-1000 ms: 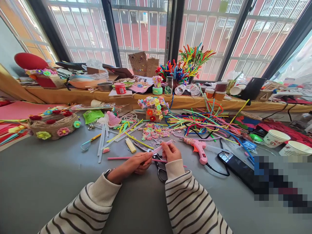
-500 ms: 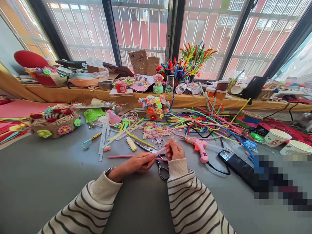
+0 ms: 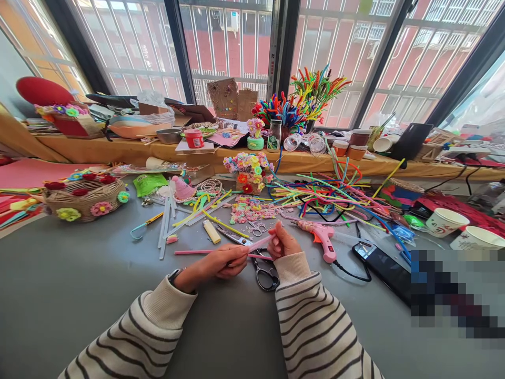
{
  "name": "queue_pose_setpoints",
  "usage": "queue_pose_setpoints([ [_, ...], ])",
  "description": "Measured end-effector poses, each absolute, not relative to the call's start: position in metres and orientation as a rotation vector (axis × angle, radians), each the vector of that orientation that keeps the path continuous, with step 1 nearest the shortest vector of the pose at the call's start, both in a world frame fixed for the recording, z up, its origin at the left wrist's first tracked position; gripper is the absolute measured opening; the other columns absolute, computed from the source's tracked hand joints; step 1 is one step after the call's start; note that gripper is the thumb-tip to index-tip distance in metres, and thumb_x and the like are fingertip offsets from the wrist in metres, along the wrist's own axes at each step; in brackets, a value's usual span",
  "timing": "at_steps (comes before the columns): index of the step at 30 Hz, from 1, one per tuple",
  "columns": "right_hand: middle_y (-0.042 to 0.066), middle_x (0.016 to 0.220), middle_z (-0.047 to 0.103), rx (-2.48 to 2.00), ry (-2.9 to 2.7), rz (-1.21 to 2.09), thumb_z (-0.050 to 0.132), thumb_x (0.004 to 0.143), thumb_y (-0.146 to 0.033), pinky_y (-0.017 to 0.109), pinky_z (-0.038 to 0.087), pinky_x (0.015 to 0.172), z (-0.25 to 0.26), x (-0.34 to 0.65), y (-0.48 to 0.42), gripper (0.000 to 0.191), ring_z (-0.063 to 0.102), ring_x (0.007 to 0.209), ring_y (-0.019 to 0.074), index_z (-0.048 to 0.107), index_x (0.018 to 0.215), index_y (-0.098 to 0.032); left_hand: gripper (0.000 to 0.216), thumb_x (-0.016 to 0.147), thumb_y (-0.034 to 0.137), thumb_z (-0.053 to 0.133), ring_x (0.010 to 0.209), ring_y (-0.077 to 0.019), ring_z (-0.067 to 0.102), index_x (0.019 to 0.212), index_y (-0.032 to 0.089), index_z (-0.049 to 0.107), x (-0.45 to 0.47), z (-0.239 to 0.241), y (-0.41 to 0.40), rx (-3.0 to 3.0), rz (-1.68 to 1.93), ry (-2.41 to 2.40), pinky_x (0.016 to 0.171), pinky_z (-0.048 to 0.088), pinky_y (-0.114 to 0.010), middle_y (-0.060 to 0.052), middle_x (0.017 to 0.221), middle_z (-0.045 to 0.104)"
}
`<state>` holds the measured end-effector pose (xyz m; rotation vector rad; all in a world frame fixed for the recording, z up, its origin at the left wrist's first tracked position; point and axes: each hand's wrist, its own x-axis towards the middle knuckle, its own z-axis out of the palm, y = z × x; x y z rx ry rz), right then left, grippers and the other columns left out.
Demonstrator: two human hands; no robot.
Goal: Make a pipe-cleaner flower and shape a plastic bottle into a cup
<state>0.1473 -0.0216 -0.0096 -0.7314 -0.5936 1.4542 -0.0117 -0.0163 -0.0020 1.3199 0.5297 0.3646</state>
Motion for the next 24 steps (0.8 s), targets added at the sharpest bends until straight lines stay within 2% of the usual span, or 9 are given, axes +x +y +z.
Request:
queue_pose_setpoints([
  [3,-0.008,0.032,0.037,-0.750,-0.567,1.453,0.068,0.046,-0.038,0.013,0.015,0.026,-0.008,0.150,-0.023,0.027,0.024,0.026,-0.0011,0.060,0.050,-0.013,0.034,0.075,0.041,0.032,0.029,-0.0032,0.015,0.052,0.015,0.038,-0.011,-0.004,-0.015,1.349,0.434,0.583,0.030,0.010,-0.018,0.008,0.035,0.024],
  [6,-0.005,0.035,0.044,-0.816,-0.581,1.303,0.068,0.045,-0.036,0.013,0.022,0.028,-0.009,0.155,-0.023,0.025,0.033,0.030,0.0005,0.061,0.051,-0.013,0.032,0.075,0.039,0.033,0.031,-0.0028,0.021,0.065,0.013,0.048,-0.011,-0.007,-0.011,1.375,0.555,0.639,0.031,0.014,-0.017,0.008,0.039,0.030],
  [12,-0.004,0.044,0.052,-0.926,-0.597,1.040,0.065,0.051,-0.035,0.014,0.033,0.035,-0.016,0.161,-0.022,0.021,0.042,0.039,0.0029,0.064,0.057,-0.015,0.027,0.071,0.035,0.044,0.044,-0.0046,0.041,0.066,0.011,0.057,-0.012,-0.006,-0.007,1.415,0.771,0.801,0.045,0.035,-0.016,0.004,0.048,0.048],
  [17,-0.004,0.046,0.053,-1.019,-0.646,0.922,0.063,0.053,-0.037,0.014,0.036,0.037,-0.020,0.164,-0.020,0.020,0.044,0.041,0.0039,0.065,0.060,-0.018,0.023,0.065,0.030,0.054,0.063,-0.0090,0.053,0.077,0.012,0.061,-0.015,-0.004,-0.009,1.164,0.711,0.806,0.065,0.043,-0.021,-0.003,0.075,0.061],
  [21,-0.002,0.055,0.059,-1.074,-0.658,0.880,0.063,0.052,-0.039,0.014,0.038,0.038,-0.020,0.164,-0.020,0.023,0.048,0.045,0.0047,0.065,0.062,-0.018,0.020,0.065,0.023,0.056,0.070,-0.0094,0.056,0.079,0.010,0.062,-0.020,-0.002,-0.009,0.983,0.584,0.722,0.070,0.043,-0.018,-0.005,0.079,0.063],
  [24,-0.002,0.052,0.059,-1.087,-0.675,0.861,0.063,0.053,-0.038,0.014,0.039,0.038,-0.017,0.163,-0.022,0.023,0.049,0.043,0.0051,0.065,0.063,-0.017,0.021,0.067,0.021,0.054,0.071,-0.0093,0.057,0.083,0.009,0.060,-0.023,0.000,-0.007,0.903,0.501,0.687,0.069,0.044,-0.016,-0.005,0.077,0.063],
])
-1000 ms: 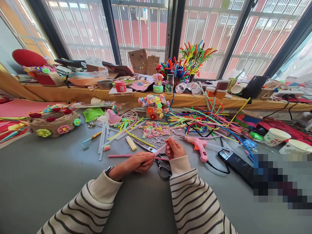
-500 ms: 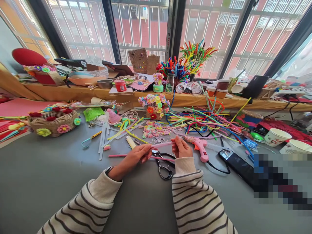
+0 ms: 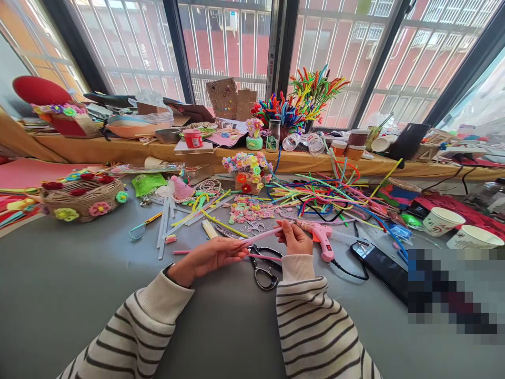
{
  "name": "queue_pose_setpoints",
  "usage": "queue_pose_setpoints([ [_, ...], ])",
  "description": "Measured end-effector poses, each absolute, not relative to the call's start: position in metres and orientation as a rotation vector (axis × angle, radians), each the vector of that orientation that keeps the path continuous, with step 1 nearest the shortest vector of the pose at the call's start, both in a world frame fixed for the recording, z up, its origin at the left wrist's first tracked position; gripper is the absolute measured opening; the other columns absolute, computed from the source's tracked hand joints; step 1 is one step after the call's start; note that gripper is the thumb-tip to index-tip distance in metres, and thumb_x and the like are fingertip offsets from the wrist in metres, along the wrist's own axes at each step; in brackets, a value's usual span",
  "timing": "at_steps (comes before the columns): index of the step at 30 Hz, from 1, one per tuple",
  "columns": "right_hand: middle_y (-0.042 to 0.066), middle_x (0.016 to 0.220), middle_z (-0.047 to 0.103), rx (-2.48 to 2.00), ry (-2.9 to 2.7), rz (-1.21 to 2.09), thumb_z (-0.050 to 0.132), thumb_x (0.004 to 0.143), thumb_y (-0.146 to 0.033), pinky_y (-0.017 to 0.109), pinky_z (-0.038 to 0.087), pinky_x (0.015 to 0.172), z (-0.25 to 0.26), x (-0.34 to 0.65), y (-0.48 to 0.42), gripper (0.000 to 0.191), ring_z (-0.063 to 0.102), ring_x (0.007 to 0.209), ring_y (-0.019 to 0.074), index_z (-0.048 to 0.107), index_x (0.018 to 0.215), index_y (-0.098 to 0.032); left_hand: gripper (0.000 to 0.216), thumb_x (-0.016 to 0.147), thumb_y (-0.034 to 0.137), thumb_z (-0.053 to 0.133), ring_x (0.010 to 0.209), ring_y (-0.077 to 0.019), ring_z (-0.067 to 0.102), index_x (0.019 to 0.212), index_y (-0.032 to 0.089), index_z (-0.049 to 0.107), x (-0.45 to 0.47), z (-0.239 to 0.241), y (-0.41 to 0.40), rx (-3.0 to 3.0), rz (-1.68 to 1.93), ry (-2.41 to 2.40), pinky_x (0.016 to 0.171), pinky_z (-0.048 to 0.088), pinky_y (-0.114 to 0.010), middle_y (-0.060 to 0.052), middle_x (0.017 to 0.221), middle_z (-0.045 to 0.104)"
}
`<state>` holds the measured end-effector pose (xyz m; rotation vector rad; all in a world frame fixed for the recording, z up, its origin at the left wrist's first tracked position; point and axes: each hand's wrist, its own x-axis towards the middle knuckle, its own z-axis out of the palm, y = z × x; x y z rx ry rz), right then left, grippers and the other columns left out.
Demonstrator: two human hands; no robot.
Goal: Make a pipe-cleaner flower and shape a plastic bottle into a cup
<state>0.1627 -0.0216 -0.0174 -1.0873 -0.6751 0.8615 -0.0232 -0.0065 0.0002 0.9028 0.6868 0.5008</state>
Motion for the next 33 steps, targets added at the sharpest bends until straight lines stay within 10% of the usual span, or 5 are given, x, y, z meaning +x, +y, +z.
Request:
queue_pose_setpoints([
  [33,-0.004,0.046,0.054,-1.082,-0.766,0.889,0.062,0.055,-0.036,0.012,0.040,0.040,-0.0115,0.1613,-0.0268,0.021,0.047,0.042,0.0038,0.065,0.064,-0.018,0.020,0.062,0.023,0.059,0.060,-0.0050,0.052,0.078,0.011,0.061,-0.0262,-0.0024,-0.0084,0.987,0.359,0.666,0.061,0.042,-0.015,-0.002,0.069,0.059],
])
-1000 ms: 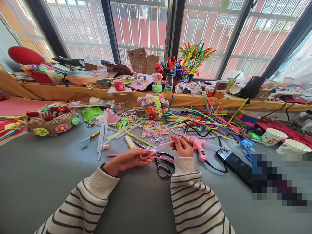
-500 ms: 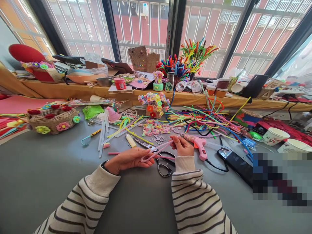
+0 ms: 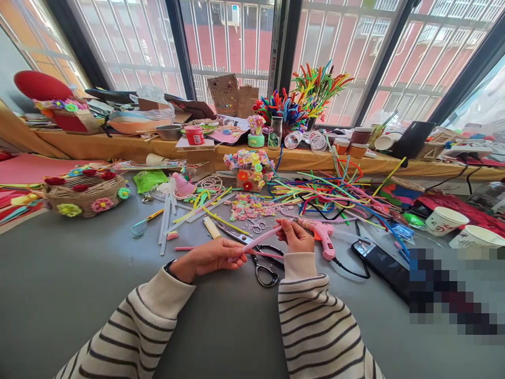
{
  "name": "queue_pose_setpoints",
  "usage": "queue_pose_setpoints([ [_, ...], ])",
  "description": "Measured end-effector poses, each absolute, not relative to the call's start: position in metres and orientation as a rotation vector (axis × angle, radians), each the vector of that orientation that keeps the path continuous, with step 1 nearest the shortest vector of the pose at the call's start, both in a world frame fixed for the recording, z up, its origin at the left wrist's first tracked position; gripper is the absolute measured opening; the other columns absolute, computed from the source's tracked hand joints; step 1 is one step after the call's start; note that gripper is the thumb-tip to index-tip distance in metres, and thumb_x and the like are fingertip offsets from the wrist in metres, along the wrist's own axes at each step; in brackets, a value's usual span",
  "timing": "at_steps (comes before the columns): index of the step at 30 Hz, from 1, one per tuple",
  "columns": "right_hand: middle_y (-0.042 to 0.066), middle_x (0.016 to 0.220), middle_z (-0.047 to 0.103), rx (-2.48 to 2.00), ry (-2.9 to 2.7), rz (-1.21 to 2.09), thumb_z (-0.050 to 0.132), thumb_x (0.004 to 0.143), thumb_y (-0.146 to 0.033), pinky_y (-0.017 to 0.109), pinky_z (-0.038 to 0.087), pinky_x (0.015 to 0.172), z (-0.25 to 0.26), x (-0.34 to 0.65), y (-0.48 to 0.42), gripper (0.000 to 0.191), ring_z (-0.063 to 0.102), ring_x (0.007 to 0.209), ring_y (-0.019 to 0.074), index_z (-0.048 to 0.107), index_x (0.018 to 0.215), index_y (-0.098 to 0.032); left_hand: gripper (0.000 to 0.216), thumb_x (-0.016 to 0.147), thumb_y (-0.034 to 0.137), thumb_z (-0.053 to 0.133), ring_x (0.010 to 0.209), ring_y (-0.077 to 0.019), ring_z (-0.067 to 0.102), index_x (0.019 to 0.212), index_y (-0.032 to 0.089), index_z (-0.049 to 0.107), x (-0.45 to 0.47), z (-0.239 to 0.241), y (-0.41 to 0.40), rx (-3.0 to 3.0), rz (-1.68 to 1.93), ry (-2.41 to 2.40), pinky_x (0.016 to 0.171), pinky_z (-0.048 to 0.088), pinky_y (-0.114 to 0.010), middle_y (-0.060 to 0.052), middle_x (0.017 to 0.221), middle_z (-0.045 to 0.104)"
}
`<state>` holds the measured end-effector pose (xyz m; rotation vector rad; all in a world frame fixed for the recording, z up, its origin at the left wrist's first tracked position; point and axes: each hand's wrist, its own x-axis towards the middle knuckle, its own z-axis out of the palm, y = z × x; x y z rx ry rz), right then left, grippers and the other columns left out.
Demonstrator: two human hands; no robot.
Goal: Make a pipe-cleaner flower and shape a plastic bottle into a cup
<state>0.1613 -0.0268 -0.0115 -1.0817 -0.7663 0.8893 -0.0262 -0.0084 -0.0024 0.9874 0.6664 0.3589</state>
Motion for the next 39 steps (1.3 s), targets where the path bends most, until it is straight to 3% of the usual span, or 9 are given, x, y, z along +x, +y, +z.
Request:
queue_pose_setpoints([
  [5,-0.003,0.052,0.058,-1.039,-0.767,0.911,0.061,0.056,-0.037,0.015,0.041,0.042,-0.0102,0.1602,-0.0273,0.022,0.047,0.043,0.0046,0.065,0.065,-0.018,0.017,0.061,0.024,0.059,0.057,-0.0042,0.053,0.072,0.011,0.062,-0.0255,-0.0015,-0.0091,1.023,0.343,0.689,0.059,0.042,-0.014,-0.001,0.065,0.060],
  [14,-0.002,0.052,0.057,-1.079,-0.793,0.848,0.058,0.061,-0.038,0.018,0.038,0.041,-0.0150,0.1623,-0.0275,0.025,0.044,0.041,0.0051,0.064,0.070,-0.015,0.031,0.061,0.034,0.058,0.074,-0.0147,0.058,0.082,0.012,0.061,-0.0220,-0.0001,-0.0148,1.186,0.317,0.747,0.065,0.045,-0.022,-0.007,0.081,0.063],
  [23,-0.003,0.045,0.056,-1.080,-0.695,0.865,0.063,0.051,-0.039,0.017,0.036,0.036,-0.0184,0.1669,-0.0213,0.027,0.045,0.038,0.0056,0.063,0.062,-0.015,0.033,0.061,0.034,0.057,0.077,-0.0168,0.058,0.085,0.011,0.060,-0.0218,-0.0030,-0.0129,1.194,0.321,0.750,0.067,0.046,-0.023,-0.008,0.085,0.063],
  [34,-0.004,0.040,0.051,-1.079,-0.635,0.762,0.065,0.049,-0.037,0.017,0.034,0.034,-0.0154,0.1655,-0.0213,0.026,0.042,0.034,0.0046,0.062,0.060,-0.014,0.034,0.060,0.039,0.055,0.076,-0.0174,0.055,0.080,0.013,0.062,-0.0206,0.0021,-0.0140,1.315,0.421,0.789,0.063,0.042,-0.024,-0.005,0.079,0.063],
  [39,-0.005,0.040,0.052,-1.069,-0.602,0.782,0.066,0.048,-0.035,0.016,0.034,0.034,-0.0156,0.1667,-0.0212,0.024,0.043,0.034,0.0041,0.062,0.060,-0.014,0.026,0.059,0.037,0.057,0.060,-0.0096,0.047,0.067,0.013,0.060,-0.0207,-0.0003,-0.0099,1.461,0.649,0.863,0.054,0.034,-0.018,0.000,0.063,0.057],
])
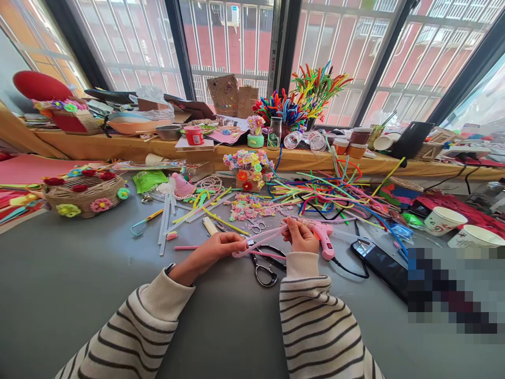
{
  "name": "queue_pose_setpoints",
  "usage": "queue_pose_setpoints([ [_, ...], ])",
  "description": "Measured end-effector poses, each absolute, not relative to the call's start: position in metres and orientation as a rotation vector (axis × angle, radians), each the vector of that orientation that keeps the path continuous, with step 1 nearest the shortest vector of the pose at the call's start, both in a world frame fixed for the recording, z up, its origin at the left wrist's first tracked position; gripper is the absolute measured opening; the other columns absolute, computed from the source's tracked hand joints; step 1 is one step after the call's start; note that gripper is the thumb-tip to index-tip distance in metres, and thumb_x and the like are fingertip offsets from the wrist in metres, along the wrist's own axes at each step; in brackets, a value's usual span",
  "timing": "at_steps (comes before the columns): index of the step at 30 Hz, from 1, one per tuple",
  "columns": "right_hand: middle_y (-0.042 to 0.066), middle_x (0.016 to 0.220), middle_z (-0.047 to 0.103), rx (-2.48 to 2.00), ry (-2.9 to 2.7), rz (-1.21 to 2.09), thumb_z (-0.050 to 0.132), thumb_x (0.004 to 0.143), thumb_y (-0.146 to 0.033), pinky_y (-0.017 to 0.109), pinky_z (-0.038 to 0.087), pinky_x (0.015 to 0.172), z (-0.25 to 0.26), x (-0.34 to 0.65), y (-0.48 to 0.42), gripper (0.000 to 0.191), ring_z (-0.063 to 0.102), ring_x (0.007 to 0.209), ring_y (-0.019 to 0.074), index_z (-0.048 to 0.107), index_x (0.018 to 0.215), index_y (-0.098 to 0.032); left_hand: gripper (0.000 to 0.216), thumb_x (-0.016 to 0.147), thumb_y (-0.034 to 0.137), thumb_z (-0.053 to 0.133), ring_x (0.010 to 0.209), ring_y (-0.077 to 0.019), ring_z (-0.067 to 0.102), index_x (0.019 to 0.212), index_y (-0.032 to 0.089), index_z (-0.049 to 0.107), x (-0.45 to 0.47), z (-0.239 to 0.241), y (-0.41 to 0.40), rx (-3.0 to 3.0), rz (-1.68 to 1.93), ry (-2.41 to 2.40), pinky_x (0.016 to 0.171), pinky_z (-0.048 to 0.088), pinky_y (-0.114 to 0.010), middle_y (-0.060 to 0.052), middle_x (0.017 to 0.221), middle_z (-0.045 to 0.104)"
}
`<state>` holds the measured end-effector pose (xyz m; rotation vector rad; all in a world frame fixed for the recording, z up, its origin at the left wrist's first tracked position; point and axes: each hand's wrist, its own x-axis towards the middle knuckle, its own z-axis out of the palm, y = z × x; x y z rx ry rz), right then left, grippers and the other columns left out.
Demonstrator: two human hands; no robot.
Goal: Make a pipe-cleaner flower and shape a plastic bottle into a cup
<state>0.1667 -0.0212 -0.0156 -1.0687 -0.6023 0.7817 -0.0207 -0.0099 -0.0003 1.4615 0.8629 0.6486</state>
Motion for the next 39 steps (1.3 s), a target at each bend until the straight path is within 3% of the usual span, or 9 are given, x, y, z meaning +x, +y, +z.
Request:
queue_pose_setpoints([
  [6,-0.006,0.038,0.050,-1.048,-0.578,0.808,0.065,0.047,-0.039,0.016,0.035,0.033,-0.014,0.169,-0.020,0.028,0.044,0.033,0.0040,0.059,0.057,-0.014,0.022,0.060,0.034,0.057,0.055,-0.0056,0.043,0.060,0.013,0.052,-0.019,-0.002,-0.012,1.250,0.607,0.747,0.050,0.032,-0.016,0.001,0.064,0.052],
  [13,-0.007,0.039,0.051,-1.015,-0.533,0.755,0.065,0.048,-0.037,0.015,0.035,0.034,-0.015,0.167,-0.022,0.026,0.044,0.033,0.0030,0.058,0.057,-0.014,0.027,0.055,0.035,0.061,0.071,-0.0126,0.055,0.059,0.013,0.046,-0.020,0.005,-0.015,1.132,0.464,0.673,0.064,0.040,-0.023,0.000,0.075,0.055],
  [22,-0.006,0.040,0.052,-0.941,-0.520,0.767,0.067,0.048,-0.034,0.014,0.036,0.035,-0.015,0.166,-0.022,0.023,0.043,0.033,0.0020,0.059,0.056,-0.014,0.027,0.059,0.034,0.059,0.073,-0.0147,0.058,0.061,0.014,0.041,-0.021,0.001,-0.014,1.135,0.352,0.603,0.062,0.041,-0.023,-0.002,0.076,0.058],
  [30,-0.005,0.044,0.054,-0.912,-0.651,0.875,0.065,0.052,-0.034,0.013,0.036,0.035,-0.010,0.163,-0.026,0.021,0.044,0.035,0.0019,0.060,0.058,-0.015,0.022,0.062,0.026,0.058,0.068,-0.0115,0.058,0.060,0.014,0.040,-0.026,0.003,-0.015,1.115,0.199,0.552,0.065,0.042,-0.024,-0.004,0.078,0.060],
  [39,-0.005,0.047,0.056,-0.909,-0.733,0.774,0.065,0.055,-0.025,0.016,0.042,0.039,-0.003,0.158,-0.033,0.012,0.048,0.038,0.0044,0.061,0.061,-0.015,0.016,0.056,0.017,0.062,0.073,-0.0124,0.058,0.058,0.012,0.048,-0.028,-0.005,-0.015,1.125,0.149,0.504,0.066,0.042,-0.021,0.000,0.071,0.058],
])
